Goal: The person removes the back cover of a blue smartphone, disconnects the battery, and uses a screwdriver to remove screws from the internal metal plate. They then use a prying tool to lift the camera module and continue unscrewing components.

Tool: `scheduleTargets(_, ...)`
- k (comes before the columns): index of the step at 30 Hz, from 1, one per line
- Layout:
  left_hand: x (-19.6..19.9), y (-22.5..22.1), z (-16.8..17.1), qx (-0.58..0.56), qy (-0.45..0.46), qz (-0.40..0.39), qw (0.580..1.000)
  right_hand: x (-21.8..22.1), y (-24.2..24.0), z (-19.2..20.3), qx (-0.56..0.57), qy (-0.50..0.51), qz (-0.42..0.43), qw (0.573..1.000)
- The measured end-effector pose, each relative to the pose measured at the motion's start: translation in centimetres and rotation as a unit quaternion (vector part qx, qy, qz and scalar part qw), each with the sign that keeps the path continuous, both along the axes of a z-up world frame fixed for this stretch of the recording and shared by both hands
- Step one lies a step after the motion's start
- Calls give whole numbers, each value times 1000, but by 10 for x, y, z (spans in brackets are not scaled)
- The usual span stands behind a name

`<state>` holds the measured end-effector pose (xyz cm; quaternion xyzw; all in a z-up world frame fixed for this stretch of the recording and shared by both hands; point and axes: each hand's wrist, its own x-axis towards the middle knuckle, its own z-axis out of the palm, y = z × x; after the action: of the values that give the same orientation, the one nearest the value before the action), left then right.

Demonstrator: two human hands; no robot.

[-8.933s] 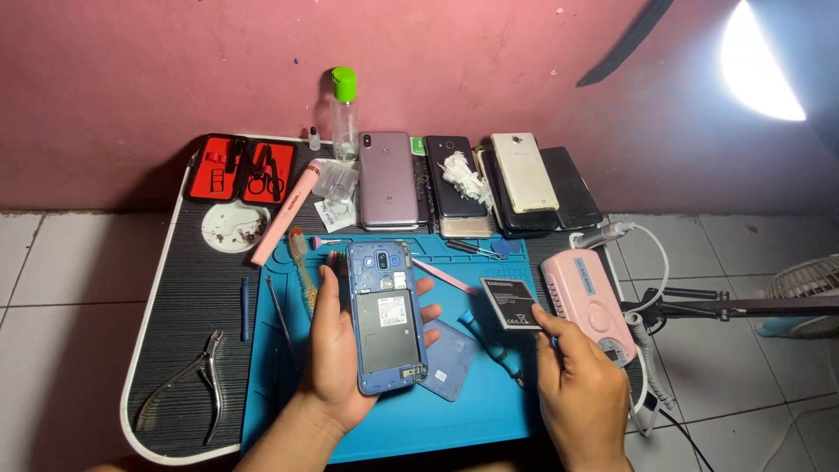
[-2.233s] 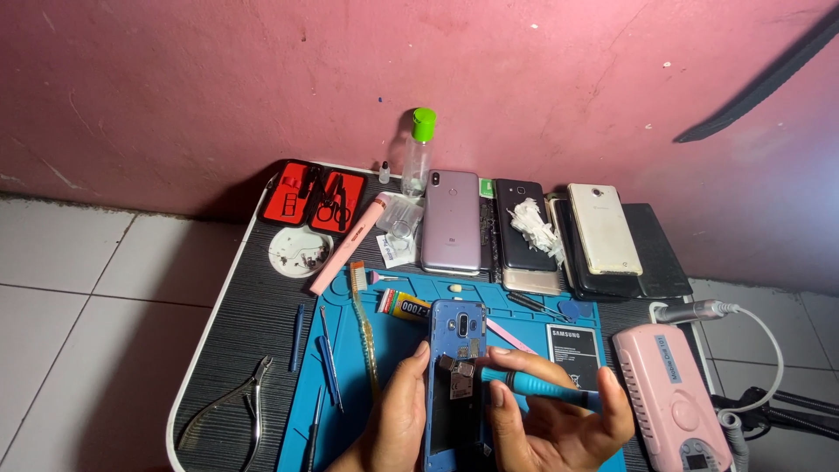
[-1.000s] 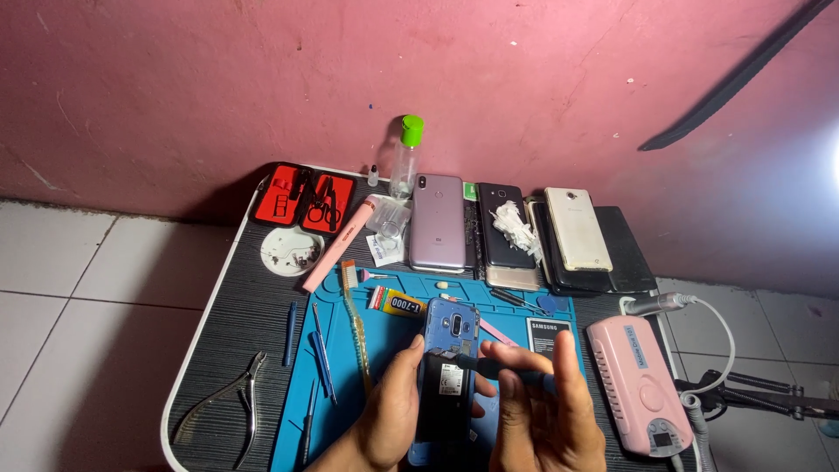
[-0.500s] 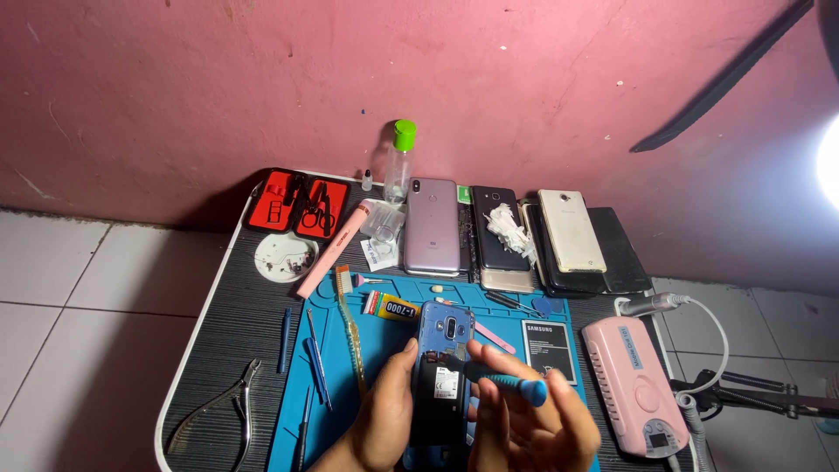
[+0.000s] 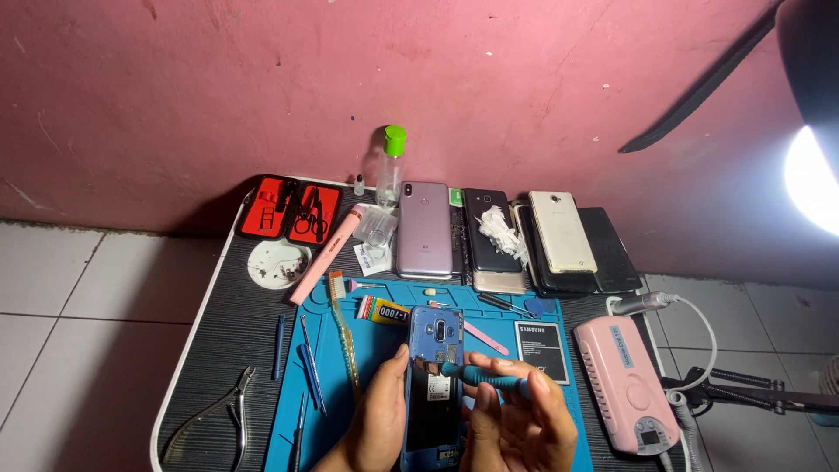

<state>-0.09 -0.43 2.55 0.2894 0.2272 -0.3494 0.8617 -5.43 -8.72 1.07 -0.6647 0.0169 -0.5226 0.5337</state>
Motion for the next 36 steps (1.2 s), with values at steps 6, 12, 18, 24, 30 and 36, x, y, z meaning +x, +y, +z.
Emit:
scheduleTargets(6, -2, 0, 12, 113, 49, 44, 991, -1, -1, 8, 51, -24, 77, 995)
scheduleTargets(12, -9, 4, -10, -75, -19, -95, 992, -19, -44, 26, 65, 97, 37, 992)
scheduleTargets(18, -13, -5, -13, -40, -32, -54, 997, -9, -65, 128, 37, 622, -15, 782)
scheduleTargets(24, -5, 1, 6, 24, -191, -25, 981, -6, -97, 104, -217, 724, 52, 652)
scheduleTargets(30, -7, -1, -6, 35, -178, -36, 983, -13, -107, 87, -82, 601, 89, 790)
scheduleTargets(36, -7, -1, -8, 39, -164, -50, 984, -4, -86, 112, -122, 653, 122, 737)
